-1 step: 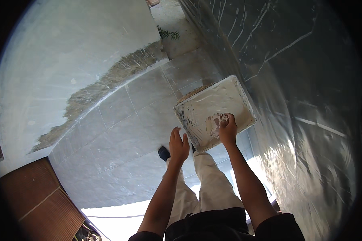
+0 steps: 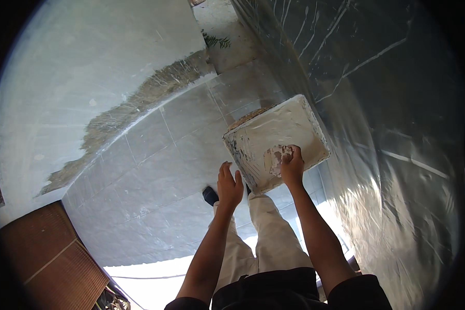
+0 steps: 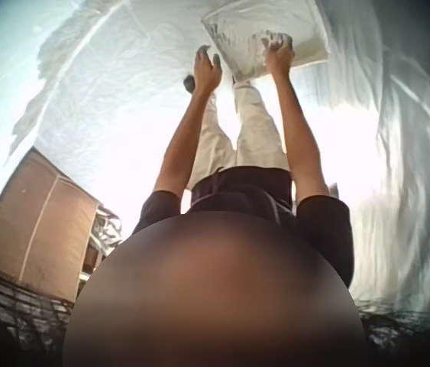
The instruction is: The person applies wall putty to a building wall using a putty knife.
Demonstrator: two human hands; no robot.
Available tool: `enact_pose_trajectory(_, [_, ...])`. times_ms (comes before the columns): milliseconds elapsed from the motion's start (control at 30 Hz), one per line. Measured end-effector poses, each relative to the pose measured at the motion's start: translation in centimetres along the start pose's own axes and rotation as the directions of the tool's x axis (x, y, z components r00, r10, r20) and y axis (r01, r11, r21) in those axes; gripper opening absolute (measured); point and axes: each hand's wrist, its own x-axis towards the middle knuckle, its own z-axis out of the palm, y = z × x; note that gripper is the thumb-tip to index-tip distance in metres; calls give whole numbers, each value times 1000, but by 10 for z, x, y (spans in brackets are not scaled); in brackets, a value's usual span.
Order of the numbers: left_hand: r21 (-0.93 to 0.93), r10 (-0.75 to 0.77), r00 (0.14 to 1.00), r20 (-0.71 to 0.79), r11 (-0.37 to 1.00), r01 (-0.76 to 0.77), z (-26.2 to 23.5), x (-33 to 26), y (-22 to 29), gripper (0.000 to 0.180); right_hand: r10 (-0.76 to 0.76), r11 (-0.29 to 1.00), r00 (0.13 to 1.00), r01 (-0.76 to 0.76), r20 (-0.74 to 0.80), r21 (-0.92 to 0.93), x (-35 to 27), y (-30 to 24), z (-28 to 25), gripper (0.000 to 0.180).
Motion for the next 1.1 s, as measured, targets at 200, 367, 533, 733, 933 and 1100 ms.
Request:
enact_pose_trajectory(200, [7, -74, 997, -25, 997, 74, 27, 5, -23, 50, -6, 1000, 999, 6, 48, -11, 1, 43, 33, 38])
enact_pose_trajectory(367, [-38, -153, 987, 44, 987, 155, 38, 11, -37, 62, -53, 998, 999, 53, 10, -22, 5, 55, 51, 38])
enact_pose_trajectory(533, [-101, -188, 981, 55, 976, 193, 48, 16, -39, 64, -57, 998, 998, 58, 20, -24, 5, 59, 57, 38])
enact_pose_trajectory(733, [-202, -184, 982, 38, 961, 188, 56, 19, -38, 62, -75, 997, 997, 75, -9, -23, 7, 65, 60, 38])
enact_pose_trajectory(933, [-280, -209, 978, 16, 938, 205, 60, 19, -37, 60, -66, 998, 998, 66, 11, -22, 8, 67, 65, 39])
enact_pose_trajectory(1100, [-250, -193, 981, -1, 950, 186, 62, 19, -35, 60, -127, 989, 991, 124, -41, -79, 12, 72, 70, 41])
